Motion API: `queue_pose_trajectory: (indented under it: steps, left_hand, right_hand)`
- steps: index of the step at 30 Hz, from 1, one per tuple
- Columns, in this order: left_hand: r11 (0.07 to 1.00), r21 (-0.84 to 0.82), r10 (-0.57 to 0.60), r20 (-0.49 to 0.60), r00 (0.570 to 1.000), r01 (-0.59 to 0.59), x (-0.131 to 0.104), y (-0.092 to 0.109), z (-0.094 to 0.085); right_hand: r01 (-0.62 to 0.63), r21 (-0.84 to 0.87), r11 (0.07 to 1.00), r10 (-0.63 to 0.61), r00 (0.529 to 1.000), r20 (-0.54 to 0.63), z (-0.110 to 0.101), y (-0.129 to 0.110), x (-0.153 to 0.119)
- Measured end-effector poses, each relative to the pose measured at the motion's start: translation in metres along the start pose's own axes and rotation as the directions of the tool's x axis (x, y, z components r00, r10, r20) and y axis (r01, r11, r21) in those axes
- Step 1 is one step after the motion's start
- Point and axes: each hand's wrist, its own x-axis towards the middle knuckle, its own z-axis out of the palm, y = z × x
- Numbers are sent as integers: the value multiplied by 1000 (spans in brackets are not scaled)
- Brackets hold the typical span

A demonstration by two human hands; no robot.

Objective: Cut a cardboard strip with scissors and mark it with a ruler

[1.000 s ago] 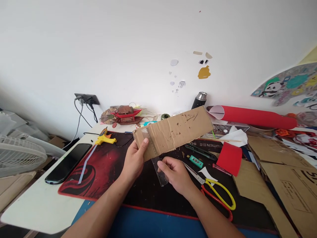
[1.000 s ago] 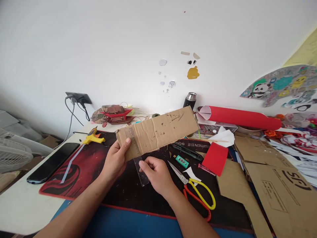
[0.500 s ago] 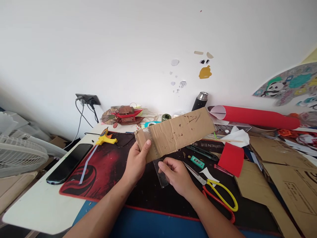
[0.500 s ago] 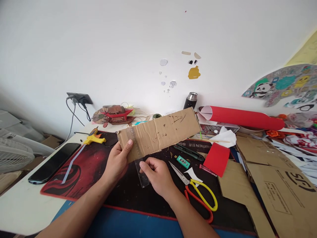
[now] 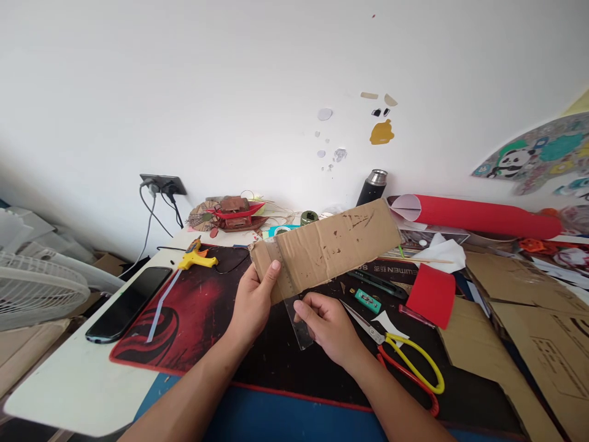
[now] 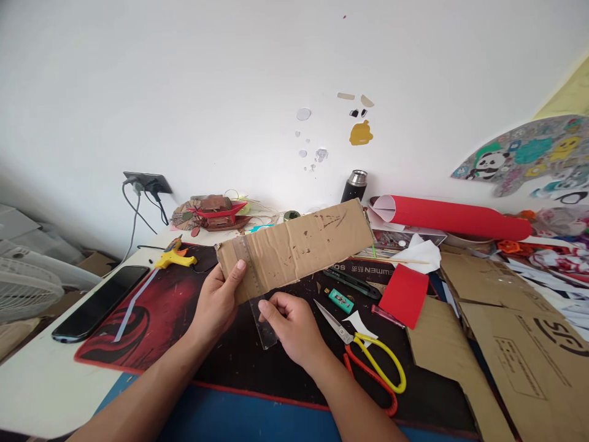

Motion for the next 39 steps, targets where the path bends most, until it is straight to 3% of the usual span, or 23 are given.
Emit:
queue_pose_trajectory:
  steps: [39]
  left_hand:
    - [997, -76, -21, -13, 1000, 20, -2, 8, 7]
  right_hand:
    - [-16, -19, 1000, 16, 1000, 18, 1, -6, -2]
